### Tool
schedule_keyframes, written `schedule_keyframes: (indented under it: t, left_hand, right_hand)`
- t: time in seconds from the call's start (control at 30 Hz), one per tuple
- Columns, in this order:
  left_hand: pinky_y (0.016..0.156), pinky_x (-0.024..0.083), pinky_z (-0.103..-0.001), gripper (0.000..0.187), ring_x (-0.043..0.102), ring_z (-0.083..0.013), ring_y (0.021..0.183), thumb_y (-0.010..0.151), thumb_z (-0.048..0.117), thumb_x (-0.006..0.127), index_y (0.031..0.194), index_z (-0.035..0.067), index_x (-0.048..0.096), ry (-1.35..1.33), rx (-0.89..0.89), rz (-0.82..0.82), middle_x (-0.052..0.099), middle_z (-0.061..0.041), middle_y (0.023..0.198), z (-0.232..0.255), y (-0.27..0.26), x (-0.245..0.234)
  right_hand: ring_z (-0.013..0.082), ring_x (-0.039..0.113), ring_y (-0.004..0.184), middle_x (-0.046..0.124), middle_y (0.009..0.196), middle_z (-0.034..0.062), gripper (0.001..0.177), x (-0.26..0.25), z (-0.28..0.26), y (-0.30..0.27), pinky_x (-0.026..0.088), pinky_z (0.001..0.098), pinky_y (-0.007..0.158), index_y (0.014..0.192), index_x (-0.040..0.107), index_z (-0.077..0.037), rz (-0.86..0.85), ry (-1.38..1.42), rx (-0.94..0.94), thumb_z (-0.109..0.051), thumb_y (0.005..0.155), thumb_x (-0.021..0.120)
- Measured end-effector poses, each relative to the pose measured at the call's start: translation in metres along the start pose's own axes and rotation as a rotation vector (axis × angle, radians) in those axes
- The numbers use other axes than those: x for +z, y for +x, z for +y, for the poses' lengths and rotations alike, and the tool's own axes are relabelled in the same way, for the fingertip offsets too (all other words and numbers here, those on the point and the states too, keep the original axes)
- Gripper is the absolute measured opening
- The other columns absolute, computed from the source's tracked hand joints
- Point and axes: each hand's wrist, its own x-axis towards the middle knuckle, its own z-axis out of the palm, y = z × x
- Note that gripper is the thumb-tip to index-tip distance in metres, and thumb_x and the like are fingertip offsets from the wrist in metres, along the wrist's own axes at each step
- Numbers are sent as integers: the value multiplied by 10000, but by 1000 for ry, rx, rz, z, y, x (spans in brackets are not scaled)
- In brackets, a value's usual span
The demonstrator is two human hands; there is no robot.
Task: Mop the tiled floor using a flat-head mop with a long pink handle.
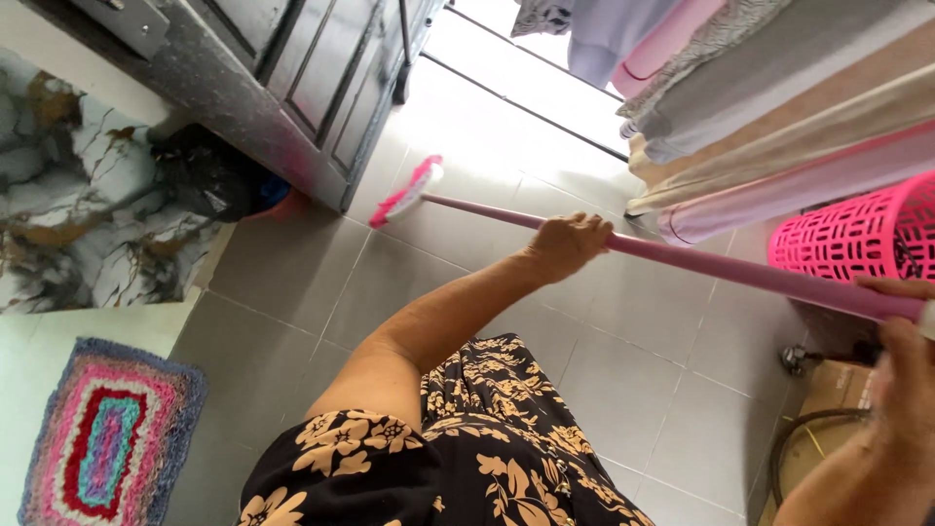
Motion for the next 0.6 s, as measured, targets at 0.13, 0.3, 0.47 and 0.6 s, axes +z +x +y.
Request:
schedule_keyframes:
  t: [0.13, 0.3, 0.47, 0.6]
  left_hand:
    - [660, 636, -321, 299, 736, -194, 797, 978, 337, 680, 1033, 52, 612, 94, -107, -83, 728, -86, 894, -43, -30, -2]
    - [656, 630, -322, 288, 739, -200, 821, 931, 330, 696, 995, 62, 613, 148, -220, -139, 731, -66, 868, -69, -41, -9]
    - [642, 625, -312, 276, 736, -194, 786, 940, 339, 692, 982, 76, 623, 160, -218, -144, 723, -65, 858, -70, -33, 4]
    - [678, 631, -310, 291, 736, -192, 793, 963, 343, 685, 1000, 62, 620, 140, -204, -228, 707, -65, 834, -54, -14, 25]
  right_hand:
    - [271, 688, 1143, 683, 1216, 183, 273, 101, -21, 26, 553, 375, 1106, 1335, 513, -7, -29, 131, -18, -3, 1126, 689]
    - [320, 696, 1129, 701, 1217, 253, 276, 133, -6, 50, 582, 409, 1084, 1268, 504, -5, -80, 209, -38, 118, 1115, 698]
    - [329, 724, 1166, 697, 1199, 256, 258, 127, -5, 57, 610, 434, 1134, 1259, 508, 3, -99, 151, -30, 117, 1113, 688]
    - [292, 721, 1143, 695, 1173, 217, 305, 114, -32, 59, 605, 410, 1115, 1281, 515, -37, -81, 157, -16, 73, 1066, 701]
